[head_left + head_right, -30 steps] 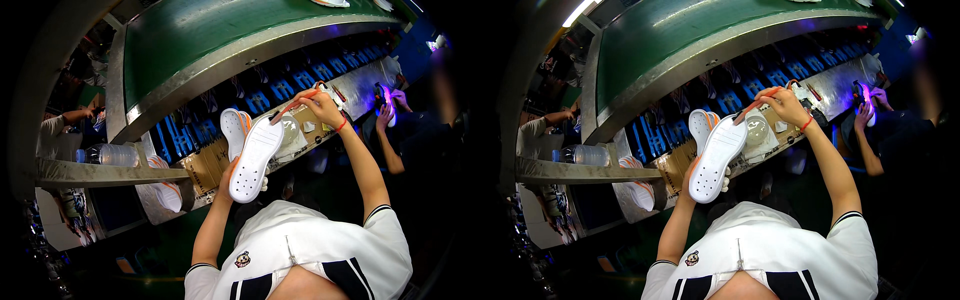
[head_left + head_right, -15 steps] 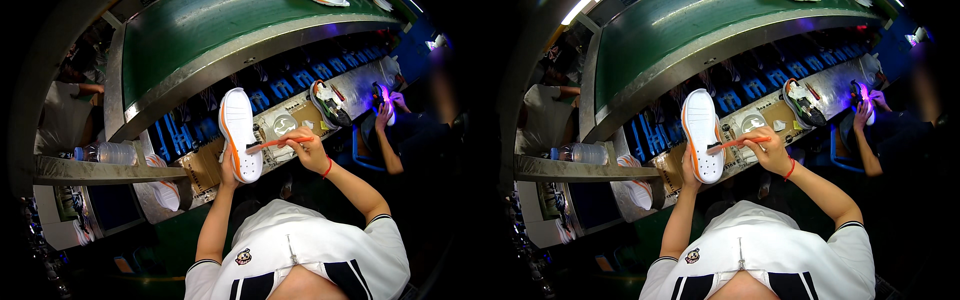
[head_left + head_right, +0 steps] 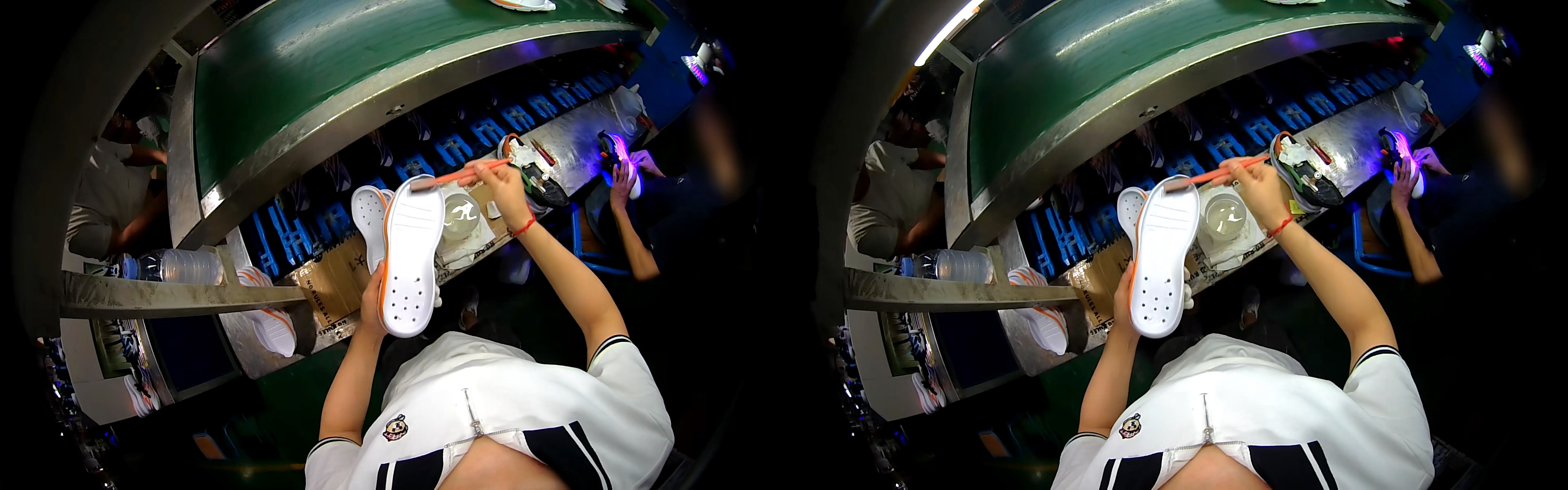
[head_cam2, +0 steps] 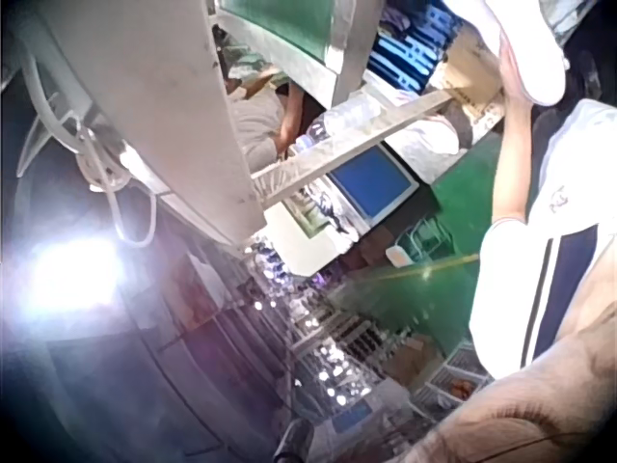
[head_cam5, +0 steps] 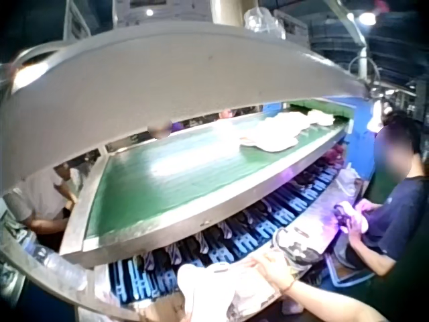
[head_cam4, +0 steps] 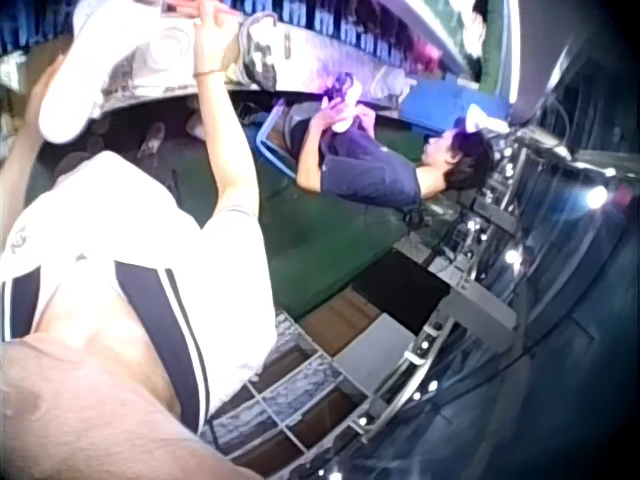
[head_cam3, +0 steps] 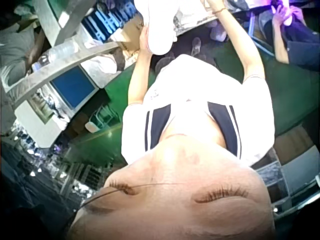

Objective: The person applies glue to the underside of white shoe soles using a small brush. They dip the brush into a container and coat the surface of multiple soles before placing them on a green conveyor belt.

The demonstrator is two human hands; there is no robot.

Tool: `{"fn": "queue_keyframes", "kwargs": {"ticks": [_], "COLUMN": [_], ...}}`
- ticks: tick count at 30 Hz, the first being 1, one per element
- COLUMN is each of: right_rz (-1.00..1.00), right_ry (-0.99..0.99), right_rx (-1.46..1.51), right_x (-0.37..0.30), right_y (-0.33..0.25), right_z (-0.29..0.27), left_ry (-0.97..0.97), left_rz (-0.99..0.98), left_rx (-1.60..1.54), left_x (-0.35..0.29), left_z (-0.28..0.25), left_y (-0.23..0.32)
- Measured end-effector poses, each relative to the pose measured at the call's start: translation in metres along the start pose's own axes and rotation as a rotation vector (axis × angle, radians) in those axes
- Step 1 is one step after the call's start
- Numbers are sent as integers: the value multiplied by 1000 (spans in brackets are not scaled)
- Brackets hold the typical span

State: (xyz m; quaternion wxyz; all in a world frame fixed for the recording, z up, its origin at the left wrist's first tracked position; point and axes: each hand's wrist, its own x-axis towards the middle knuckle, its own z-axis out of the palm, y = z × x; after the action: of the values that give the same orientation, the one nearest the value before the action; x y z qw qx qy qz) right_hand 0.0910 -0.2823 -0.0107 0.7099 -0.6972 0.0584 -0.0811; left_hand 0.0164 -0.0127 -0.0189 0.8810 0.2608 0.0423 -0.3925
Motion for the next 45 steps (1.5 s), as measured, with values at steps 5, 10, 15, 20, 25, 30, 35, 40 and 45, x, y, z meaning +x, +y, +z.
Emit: {"fn": "queue_keyframes", "kwargs": {"ticks": [5, 10, 15, 20, 25, 30, 35, 40, 45], "right_rz": [-82, -176, -350, -292, -259, -524, -451, 236, 2], "right_ry": [-262, -289, -608, -352, -303, -384, -451, -443, -345], "right_rx": [21, -113, -300, -456, -271, -460, -482, 193, 76], "right_x": [-5, 22, 24, 22, -36, -70, -98, -89, -19], "right_y": [-18, -42, -78, -73, -49, -64, -71, -62, -30], "right_z": [3, -22, -4, -26, 6, 24, 32, 35, 28], "left_ry": [-98, -82, -216, -84, 198, 209, 375, 379, 288], "left_rz": [-16, -95, -138, 12, 288, 492, 651, 532, 307], "left_rx": [-137, -184, -244, -14, 186, 267, 396, 346, 231], "left_x": [-9, -10, -6, -12, -3, 9, 14, 7, -11], "left_z": [14, -1, 4, 7, 3, -7, -29, -7, -3], "left_y": [6, 5, 7, 11, 15, 19, 18, 15, 0]}}
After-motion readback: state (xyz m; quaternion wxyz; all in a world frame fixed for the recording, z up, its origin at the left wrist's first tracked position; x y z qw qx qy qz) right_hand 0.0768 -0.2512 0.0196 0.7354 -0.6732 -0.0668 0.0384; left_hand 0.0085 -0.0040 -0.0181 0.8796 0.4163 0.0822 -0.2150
